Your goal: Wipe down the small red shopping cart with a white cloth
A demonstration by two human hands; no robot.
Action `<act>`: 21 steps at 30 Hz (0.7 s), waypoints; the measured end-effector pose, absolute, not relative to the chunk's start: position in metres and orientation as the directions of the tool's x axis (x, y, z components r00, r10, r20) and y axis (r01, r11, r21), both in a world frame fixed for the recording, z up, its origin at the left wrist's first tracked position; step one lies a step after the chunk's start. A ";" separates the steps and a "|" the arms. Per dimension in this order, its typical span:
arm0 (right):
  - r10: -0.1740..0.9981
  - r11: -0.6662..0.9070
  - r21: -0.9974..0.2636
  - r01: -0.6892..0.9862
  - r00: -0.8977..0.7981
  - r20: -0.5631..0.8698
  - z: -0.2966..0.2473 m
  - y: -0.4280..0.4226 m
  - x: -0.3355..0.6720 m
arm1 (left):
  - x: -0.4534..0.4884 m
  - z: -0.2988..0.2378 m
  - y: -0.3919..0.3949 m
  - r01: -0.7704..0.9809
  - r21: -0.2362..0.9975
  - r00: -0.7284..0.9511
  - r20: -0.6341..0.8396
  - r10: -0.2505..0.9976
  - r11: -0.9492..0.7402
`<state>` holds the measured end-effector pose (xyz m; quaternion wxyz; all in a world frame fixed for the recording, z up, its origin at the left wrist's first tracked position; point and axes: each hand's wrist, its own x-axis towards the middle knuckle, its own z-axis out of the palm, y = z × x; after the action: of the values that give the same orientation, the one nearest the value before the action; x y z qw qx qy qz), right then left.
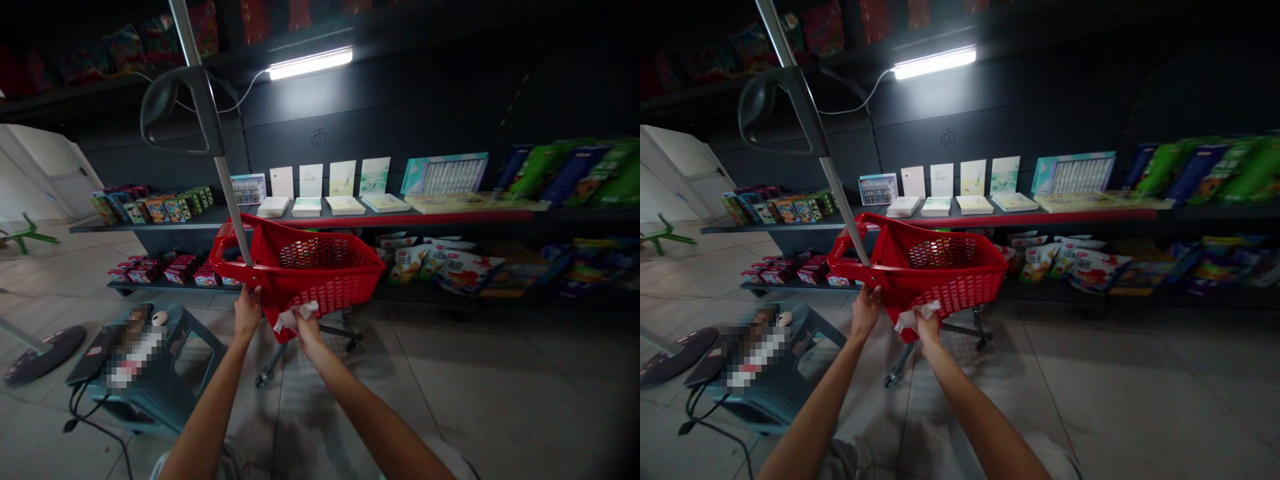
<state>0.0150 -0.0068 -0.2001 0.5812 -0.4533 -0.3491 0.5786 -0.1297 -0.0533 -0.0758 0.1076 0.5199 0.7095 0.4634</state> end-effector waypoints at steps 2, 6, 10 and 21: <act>0.977 0.004 -0.958 -0.287 0.204 -0.057 -0.178 0.006 0.040 | -0.130 -0.075 -0.054 0.648 0.761 -0.426 0.342 0.838 0.019; 0.822 0.241 -0.967 0.088 0.511 0.251 -0.130 0.029 0.105 | -0.134 -0.075 -0.055 0.662 0.750 -0.396 0.353 0.848 -0.003; 0.683 0.390 -0.763 0.515 0.395 0.615 -0.097 0.041 0.161 | -0.138 -0.077 -0.054 0.683 0.730 -0.404 0.353 0.844 0.022; 0.859 0.327 -0.430 0.842 -0.075 0.506 -0.066 0.019 0.160 | -0.143 -0.090 -0.050 0.610 0.792 -0.484 0.398 0.780 -0.026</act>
<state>0.1599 0.0193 -0.0656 0.3548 -0.5800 -0.7332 0.0125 -0.1425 -0.0497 -0.0900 0.0832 0.5012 0.6929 0.5116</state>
